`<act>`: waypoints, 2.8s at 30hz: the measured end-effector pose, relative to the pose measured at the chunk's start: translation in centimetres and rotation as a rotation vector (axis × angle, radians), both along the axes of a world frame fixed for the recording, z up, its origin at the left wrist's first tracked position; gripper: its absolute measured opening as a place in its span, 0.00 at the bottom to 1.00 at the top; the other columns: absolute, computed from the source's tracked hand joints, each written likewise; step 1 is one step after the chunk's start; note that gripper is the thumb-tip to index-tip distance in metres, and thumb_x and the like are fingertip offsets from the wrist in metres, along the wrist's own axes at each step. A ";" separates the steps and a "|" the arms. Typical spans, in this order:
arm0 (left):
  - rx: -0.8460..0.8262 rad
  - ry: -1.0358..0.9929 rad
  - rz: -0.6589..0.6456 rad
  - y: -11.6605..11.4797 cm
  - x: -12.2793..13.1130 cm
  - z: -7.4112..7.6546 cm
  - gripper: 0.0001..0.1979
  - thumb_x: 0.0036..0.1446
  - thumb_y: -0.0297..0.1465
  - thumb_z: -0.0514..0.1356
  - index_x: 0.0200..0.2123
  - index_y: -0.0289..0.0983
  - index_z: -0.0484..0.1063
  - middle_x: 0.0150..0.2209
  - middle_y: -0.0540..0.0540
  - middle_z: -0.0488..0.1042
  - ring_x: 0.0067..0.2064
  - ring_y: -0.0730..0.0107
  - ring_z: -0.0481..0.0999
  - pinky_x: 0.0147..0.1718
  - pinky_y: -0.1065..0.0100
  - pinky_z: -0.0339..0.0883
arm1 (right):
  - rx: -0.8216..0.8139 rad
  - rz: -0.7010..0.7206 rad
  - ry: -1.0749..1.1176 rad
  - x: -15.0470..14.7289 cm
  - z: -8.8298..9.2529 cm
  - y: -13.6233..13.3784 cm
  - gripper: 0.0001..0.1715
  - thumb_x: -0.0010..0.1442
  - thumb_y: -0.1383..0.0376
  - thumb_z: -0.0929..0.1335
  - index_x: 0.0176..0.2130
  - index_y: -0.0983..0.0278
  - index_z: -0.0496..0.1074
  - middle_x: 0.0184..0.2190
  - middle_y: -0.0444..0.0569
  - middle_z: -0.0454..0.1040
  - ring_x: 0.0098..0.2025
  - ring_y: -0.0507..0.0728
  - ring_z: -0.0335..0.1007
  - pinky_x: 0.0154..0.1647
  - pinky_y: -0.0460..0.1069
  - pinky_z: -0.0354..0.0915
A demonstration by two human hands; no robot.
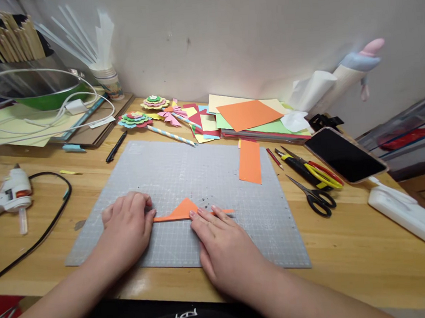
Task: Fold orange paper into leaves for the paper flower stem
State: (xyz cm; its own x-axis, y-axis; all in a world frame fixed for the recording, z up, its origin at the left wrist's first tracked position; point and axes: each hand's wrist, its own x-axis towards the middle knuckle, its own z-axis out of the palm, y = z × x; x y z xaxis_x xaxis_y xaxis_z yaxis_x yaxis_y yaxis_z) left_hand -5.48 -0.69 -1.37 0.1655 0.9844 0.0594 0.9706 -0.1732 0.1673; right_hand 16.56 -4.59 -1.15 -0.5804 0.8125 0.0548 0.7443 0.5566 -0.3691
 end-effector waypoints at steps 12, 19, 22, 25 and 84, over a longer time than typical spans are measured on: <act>0.060 -0.206 -0.281 -0.6 1.5 2.6 0.06 0.61 0.31 0.52 0.37 0.41 0.69 0.41 0.47 0.72 0.45 0.60 0.66 0.43 0.57 0.54 | -0.044 0.027 -0.073 0.2 0.9 0.9 0.24 0.57 0.71 0.61 0.54 0.68 0.65 0.57 0.57 0.67 0.59 0.60 0.62 0.63 0.59 0.54; -0.162 -0.245 -0.318 0.9 3.1 2.3 0.08 0.58 0.29 0.53 0.30 0.38 0.71 0.31 0.47 0.73 0.39 0.61 0.67 0.41 0.57 0.55 | 0.050 -0.010 0.189 1.0 0.9 0.4 0.27 0.59 0.72 0.60 0.58 0.63 0.56 0.58 0.54 0.65 0.62 0.59 0.57 0.66 0.64 0.42; -0.412 -0.649 -0.137 1.6 2.8 3.2 0.07 0.56 0.34 0.56 0.32 0.37 0.70 0.29 0.49 0.71 0.31 0.68 0.66 0.34 0.63 0.58 | 0.175 -0.172 0.453 1.6 1.8 0.4 0.26 0.58 0.73 0.61 0.55 0.59 0.56 0.57 0.54 0.65 0.59 0.61 0.61 0.63 0.67 0.45; -0.692 -1.160 0.059 1.9 2.9 3.9 0.11 0.55 0.38 0.58 0.37 0.37 0.68 0.27 0.51 0.69 0.26 0.74 0.63 0.27 0.70 0.56 | 0.107 -0.298 0.646 1.4 2.9 0.9 0.17 0.59 0.71 0.63 0.48 0.58 0.63 0.43 0.50 0.72 0.48 0.58 0.69 0.50 0.58 0.64; -0.093 -0.295 -0.392 -0.4 2.4 0.6 0.07 0.60 0.31 0.55 0.30 0.38 0.70 0.31 0.49 0.74 0.36 0.63 0.69 0.37 0.59 0.57 | -0.010 -0.050 0.257 -1.0 -0.3 3.3 0.10 0.63 0.68 0.63 0.31 0.65 0.72 0.29 0.45 0.72 0.34 0.53 0.65 0.39 0.51 0.53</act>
